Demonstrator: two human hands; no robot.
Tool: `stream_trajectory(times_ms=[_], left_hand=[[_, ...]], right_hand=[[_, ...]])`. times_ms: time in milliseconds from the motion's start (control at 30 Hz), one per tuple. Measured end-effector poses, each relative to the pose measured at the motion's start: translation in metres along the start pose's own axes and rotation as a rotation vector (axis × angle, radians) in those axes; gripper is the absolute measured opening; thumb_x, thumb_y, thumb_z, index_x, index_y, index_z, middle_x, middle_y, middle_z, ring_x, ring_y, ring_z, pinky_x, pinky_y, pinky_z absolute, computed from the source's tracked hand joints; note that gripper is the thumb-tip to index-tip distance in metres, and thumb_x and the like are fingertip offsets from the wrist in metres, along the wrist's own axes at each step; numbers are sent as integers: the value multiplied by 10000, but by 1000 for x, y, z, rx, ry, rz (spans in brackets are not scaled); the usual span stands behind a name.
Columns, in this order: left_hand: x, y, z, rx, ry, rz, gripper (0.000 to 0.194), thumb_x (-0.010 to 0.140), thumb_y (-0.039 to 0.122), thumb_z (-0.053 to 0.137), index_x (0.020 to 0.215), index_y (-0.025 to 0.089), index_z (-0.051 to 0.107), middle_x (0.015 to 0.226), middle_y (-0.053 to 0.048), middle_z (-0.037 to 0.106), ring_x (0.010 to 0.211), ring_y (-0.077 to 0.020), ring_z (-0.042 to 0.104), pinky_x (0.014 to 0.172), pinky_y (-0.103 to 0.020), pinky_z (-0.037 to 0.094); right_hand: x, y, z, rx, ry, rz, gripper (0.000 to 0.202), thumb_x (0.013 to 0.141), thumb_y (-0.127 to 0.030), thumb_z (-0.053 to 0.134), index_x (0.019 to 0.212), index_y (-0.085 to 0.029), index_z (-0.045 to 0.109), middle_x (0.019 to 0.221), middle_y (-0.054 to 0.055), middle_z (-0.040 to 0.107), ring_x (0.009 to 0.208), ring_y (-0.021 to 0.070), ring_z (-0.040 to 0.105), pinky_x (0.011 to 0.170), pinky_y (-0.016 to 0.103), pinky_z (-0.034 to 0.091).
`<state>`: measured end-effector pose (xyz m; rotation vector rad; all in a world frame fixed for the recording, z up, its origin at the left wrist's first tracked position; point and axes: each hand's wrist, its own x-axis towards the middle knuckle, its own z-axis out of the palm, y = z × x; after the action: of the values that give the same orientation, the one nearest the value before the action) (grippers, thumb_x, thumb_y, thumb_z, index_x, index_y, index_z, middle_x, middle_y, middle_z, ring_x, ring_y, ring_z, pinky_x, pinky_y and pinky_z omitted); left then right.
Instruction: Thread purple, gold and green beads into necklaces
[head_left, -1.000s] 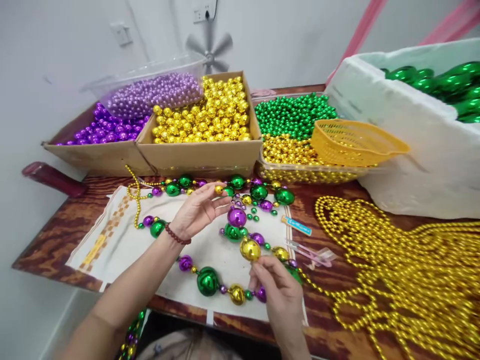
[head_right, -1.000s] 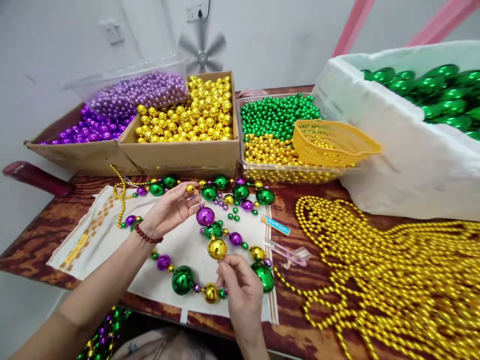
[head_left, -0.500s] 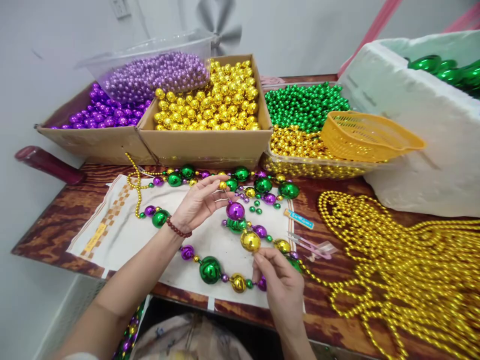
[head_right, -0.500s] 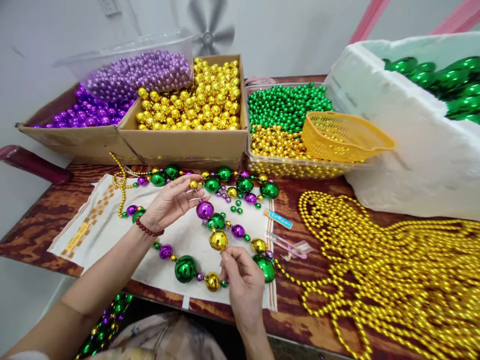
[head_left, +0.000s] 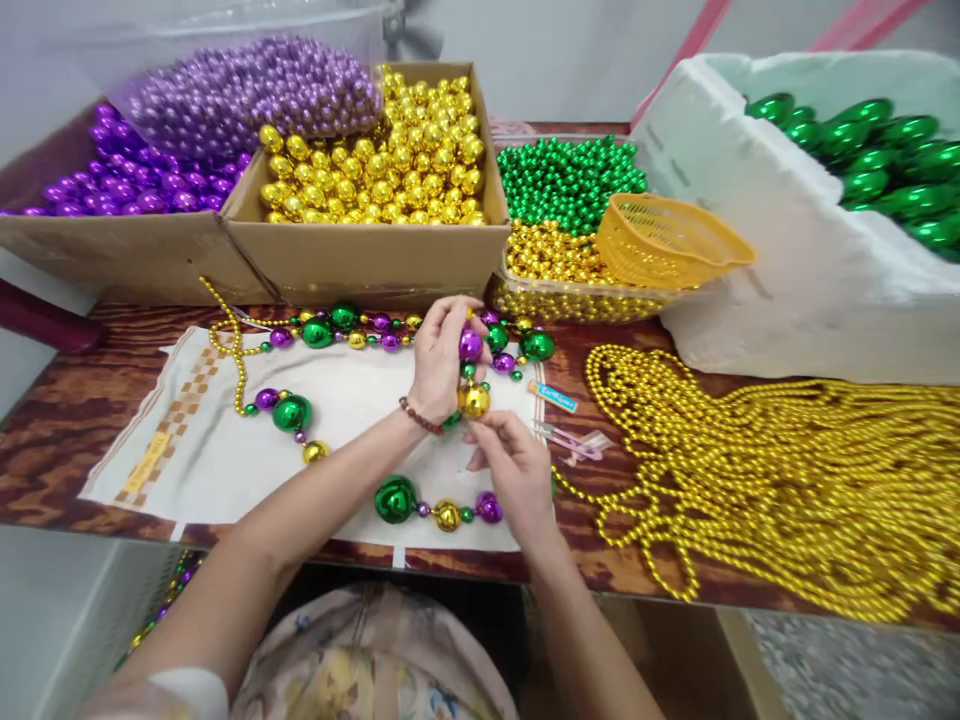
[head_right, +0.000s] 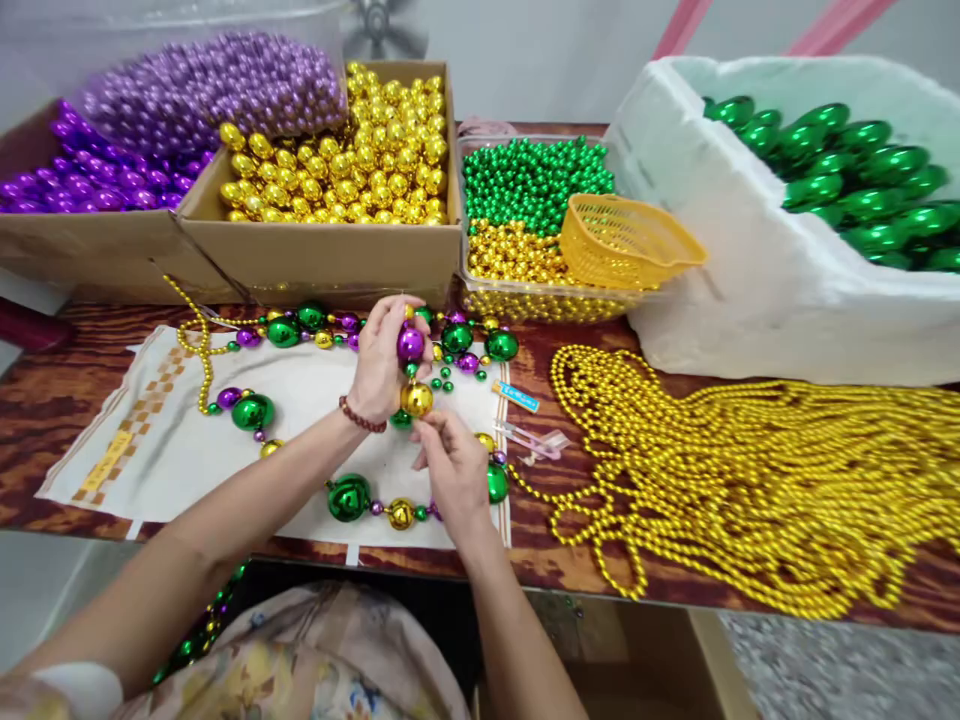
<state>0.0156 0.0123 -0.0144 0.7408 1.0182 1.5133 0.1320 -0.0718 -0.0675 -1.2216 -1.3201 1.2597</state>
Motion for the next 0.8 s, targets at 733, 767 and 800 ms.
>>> stream_trajectory(times_ms=[733,767,800], left_hand=[[43,11,17,985,-729,416,277,944,308,512,738,154,614,601,31,525,555,-97,441,561,-232,287],[45,11,16,982,-722,418,272,941,307,516,742,155,623,608,26,541,559,-100,450,563,-233,291],[47,11,15,978,-717,418,267,938,303,520,745,156,630,614,19,557,564,-103,461,565,-234,297]], right_hand=[[111,-49,-56,185,176,-75,302,689,-434,788,742,-178,636,478,-73,534,369,61,451,370,169,328],[113,-48,-55,162,186,-85,301,700,-438,778,735,-180,626,480,-73,536,363,59,447,366,167,320],[114,-46,-53,137,187,-94,299,712,-442,767,734,-182,622,486,-71,542,360,58,445,362,167,314]])
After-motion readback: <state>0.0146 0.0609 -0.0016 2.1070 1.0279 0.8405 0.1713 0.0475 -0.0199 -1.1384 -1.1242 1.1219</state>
